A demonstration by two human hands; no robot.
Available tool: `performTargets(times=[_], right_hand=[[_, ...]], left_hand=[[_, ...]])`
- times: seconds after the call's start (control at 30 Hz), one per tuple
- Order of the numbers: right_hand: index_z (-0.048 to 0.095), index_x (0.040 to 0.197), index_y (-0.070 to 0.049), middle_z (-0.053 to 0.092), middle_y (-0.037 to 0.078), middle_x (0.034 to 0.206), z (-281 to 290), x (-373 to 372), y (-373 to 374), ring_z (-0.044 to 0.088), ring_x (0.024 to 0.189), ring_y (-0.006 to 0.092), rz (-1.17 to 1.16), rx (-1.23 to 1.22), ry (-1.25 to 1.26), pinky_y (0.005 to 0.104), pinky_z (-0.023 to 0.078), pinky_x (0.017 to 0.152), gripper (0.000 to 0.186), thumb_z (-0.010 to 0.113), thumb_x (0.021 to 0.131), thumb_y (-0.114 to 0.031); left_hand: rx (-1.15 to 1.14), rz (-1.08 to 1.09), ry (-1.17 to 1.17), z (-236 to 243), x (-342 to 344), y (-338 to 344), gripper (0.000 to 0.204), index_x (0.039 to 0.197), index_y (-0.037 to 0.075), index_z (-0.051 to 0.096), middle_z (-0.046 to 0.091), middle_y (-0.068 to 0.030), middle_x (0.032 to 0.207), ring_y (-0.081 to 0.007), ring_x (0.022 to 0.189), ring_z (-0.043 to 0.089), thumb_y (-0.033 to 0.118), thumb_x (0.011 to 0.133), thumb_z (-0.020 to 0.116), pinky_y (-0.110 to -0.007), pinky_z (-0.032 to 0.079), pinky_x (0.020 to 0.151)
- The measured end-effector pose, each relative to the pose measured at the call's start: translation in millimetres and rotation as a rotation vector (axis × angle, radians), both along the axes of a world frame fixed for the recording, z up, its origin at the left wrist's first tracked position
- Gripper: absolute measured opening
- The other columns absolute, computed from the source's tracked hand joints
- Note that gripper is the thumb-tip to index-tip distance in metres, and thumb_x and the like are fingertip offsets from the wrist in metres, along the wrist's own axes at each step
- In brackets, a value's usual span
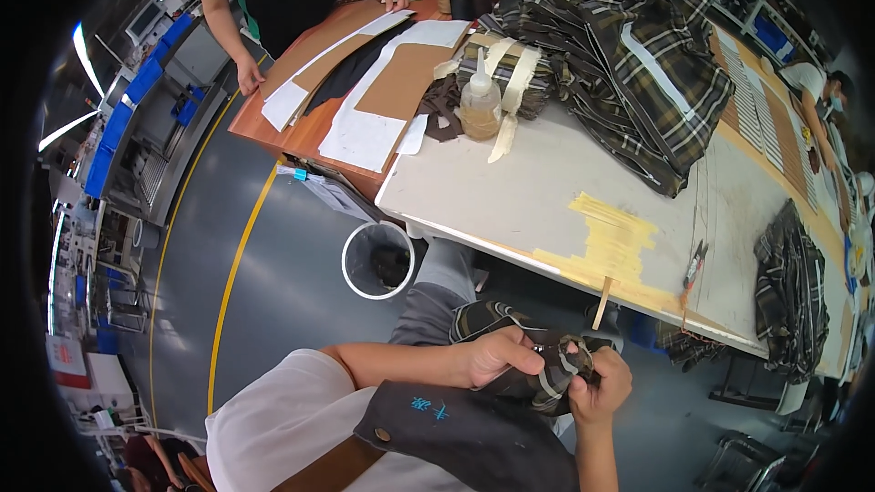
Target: Applying finishing strips to the seams of a plaid fabric and leather item.
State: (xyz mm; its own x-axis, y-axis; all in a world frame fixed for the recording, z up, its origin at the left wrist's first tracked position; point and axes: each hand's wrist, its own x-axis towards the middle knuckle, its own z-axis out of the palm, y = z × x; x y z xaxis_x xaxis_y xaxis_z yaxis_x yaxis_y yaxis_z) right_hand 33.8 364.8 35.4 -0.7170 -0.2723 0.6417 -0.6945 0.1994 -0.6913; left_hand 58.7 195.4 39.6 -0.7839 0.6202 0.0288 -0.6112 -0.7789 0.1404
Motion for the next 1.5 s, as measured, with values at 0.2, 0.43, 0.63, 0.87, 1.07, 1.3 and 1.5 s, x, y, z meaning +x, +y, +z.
performTargets(times=[0.2,0.43,0.63,0.87,1.07,1.3,1.5], right_hand=[[0.052,0.071,-0.003,0.046,0.006,0.055,2,-2,-5,0.043,0.046,0.0163,-0.144,0.009,-0.056,0.0253,0.033,0.044,0.034,0.067,0.077,-0.033],[0.050,0.066,-0.003,0.042,0.006,0.052,5,-5,5,0.041,0.044,0.0173,0.013,0.058,-0.125,0.0267,0.030,0.041,0.040,0.069,0.073,-0.037],[0.054,0.069,-0.002,0.046,0.007,0.058,13,-8,12,0.045,0.051,0.0184,0.137,0.238,-0.166,0.0289,0.033,0.046,0.036,0.066,0.076,-0.035],[0.062,0.088,0.001,0.050,0.007,0.073,51,-18,-17,0.045,0.064,0.0132,0.317,-0.077,-0.407,0.0237,0.034,0.057,0.028,0.057,0.085,-0.026],[0.059,0.094,0.003,0.051,0.008,0.083,41,-11,-9,0.052,0.076,0.0146,0.340,-0.231,-0.718,0.0241,0.039,0.066,0.018,0.055,0.082,-0.009],[0.056,0.105,0.000,0.046,0.002,0.088,47,-23,-4,0.043,0.080,0.0086,0.476,-0.280,-0.829,0.0204,0.035,0.072,0.024,0.052,0.081,0.000],[0.053,0.107,0.001,0.045,0.003,0.093,47,-18,0,0.043,0.084,0.0100,0.398,-0.237,-0.826,0.0244,0.036,0.079,0.034,0.059,0.073,0.001]], left_hand=[[0.164,0.010,-0.168,-22,8,2,0.042,0.121,0.002,0.046,0.055,-0.0130,0.114,-0.0222,0.102,0.056,0.004,0.080,0.058,-0.035,0.045,0.090],[0.241,-0.001,-0.139,-20,19,1,0.042,0.114,0.002,0.049,0.053,-0.0157,0.116,-0.0264,0.105,0.054,0.002,0.075,0.062,-0.041,0.044,0.092],[0.169,0.003,-0.070,-20,11,-2,0.036,0.113,0.001,0.050,0.057,-0.0139,0.111,-0.0208,0.099,0.058,0.000,0.078,0.056,-0.033,0.046,0.088],[0.143,-0.039,-0.044,-14,10,4,0.026,0.102,0.000,0.055,0.060,-0.0117,0.101,-0.0198,0.095,0.059,0.001,0.076,0.056,-0.034,0.047,0.086],[0.196,-0.014,-0.082,-6,2,6,0.027,0.098,-0.002,0.056,0.060,-0.0119,0.099,-0.0215,0.091,0.060,-0.001,0.071,0.054,-0.034,0.046,0.085],[0.185,0.018,-0.234,-13,-8,-4,0.034,0.103,-0.002,0.054,0.056,-0.0193,0.110,-0.0330,0.101,0.056,0.001,0.070,0.053,-0.049,0.044,0.090],[0.181,-0.011,-0.188,-5,-17,10,0.046,0.114,-0.008,0.045,0.055,-0.0186,0.108,-0.0283,0.100,0.057,0.005,0.071,0.052,-0.042,0.045,0.090]])
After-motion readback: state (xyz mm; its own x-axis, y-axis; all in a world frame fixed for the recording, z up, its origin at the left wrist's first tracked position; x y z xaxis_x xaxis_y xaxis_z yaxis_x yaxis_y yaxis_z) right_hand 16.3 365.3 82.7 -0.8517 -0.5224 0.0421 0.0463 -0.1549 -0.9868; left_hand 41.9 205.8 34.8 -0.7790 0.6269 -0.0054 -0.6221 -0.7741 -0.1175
